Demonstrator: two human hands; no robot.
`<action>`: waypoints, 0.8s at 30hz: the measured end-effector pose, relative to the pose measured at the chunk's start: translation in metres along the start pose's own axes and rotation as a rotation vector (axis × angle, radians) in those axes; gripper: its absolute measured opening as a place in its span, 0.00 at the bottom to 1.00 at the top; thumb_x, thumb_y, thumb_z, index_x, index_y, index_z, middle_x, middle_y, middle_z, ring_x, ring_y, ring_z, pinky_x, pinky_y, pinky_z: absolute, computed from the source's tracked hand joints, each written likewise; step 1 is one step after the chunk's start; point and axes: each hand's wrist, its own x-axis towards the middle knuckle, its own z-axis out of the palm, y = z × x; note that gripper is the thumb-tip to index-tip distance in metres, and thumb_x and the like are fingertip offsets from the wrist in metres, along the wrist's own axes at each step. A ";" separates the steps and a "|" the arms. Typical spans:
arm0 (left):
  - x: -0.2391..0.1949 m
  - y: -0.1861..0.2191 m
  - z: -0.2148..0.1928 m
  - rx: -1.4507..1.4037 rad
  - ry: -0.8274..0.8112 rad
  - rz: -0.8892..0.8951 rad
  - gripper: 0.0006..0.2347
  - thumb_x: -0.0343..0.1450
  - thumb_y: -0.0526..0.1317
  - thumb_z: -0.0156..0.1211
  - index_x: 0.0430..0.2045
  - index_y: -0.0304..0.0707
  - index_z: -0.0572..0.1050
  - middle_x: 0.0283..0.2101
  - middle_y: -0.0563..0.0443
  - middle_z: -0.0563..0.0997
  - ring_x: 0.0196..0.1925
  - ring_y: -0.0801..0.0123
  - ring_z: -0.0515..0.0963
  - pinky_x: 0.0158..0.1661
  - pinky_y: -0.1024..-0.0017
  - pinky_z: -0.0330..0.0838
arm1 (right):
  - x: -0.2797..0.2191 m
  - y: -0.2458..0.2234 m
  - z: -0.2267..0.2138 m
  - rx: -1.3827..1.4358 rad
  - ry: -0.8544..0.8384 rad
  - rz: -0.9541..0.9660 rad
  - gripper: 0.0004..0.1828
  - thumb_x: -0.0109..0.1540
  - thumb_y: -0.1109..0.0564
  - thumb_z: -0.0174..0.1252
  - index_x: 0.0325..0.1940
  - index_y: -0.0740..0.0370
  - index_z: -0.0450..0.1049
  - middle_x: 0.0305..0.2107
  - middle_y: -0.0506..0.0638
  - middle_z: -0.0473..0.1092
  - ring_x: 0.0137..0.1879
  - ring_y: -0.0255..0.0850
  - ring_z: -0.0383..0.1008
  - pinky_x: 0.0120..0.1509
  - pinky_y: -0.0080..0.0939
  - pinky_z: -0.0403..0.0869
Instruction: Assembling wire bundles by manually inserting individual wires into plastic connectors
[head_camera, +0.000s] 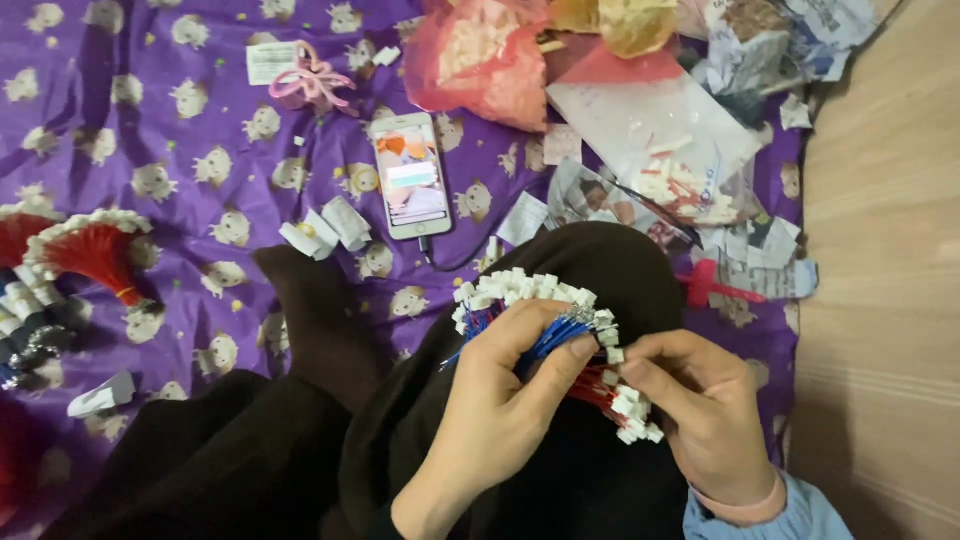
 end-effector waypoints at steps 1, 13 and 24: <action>0.000 -0.001 0.001 -0.003 -0.006 -0.006 0.06 0.65 0.33 0.54 0.32 0.32 0.75 0.29 0.52 0.75 0.26 0.75 0.70 0.29 0.80 0.66 | 0.001 -0.001 0.000 -0.001 0.007 0.006 0.05 0.55 0.69 0.56 0.35 0.71 0.73 0.23 0.54 0.71 0.25 0.34 0.65 0.28 0.28 0.63; -0.002 -0.008 0.005 -0.091 -0.039 -0.104 0.03 0.60 0.31 0.55 0.20 0.30 0.75 0.41 0.53 0.73 0.28 0.78 0.67 0.25 0.84 0.61 | 0.005 -0.013 0.002 0.089 -0.022 0.140 0.09 0.54 0.67 0.56 0.38 0.73 0.74 0.25 0.56 0.72 0.26 0.34 0.66 0.30 0.28 0.64; -0.002 -0.009 0.006 -0.021 -0.061 -0.047 0.00 0.58 0.30 0.56 0.17 0.33 0.73 0.41 0.51 0.71 0.31 0.75 0.69 0.30 0.82 0.63 | 0.009 -0.012 0.001 0.131 -0.044 0.147 0.06 0.57 0.65 0.56 0.34 0.72 0.75 0.23 0.51 0.69 0.26 0.32 0.62 0.29 0.28 0.61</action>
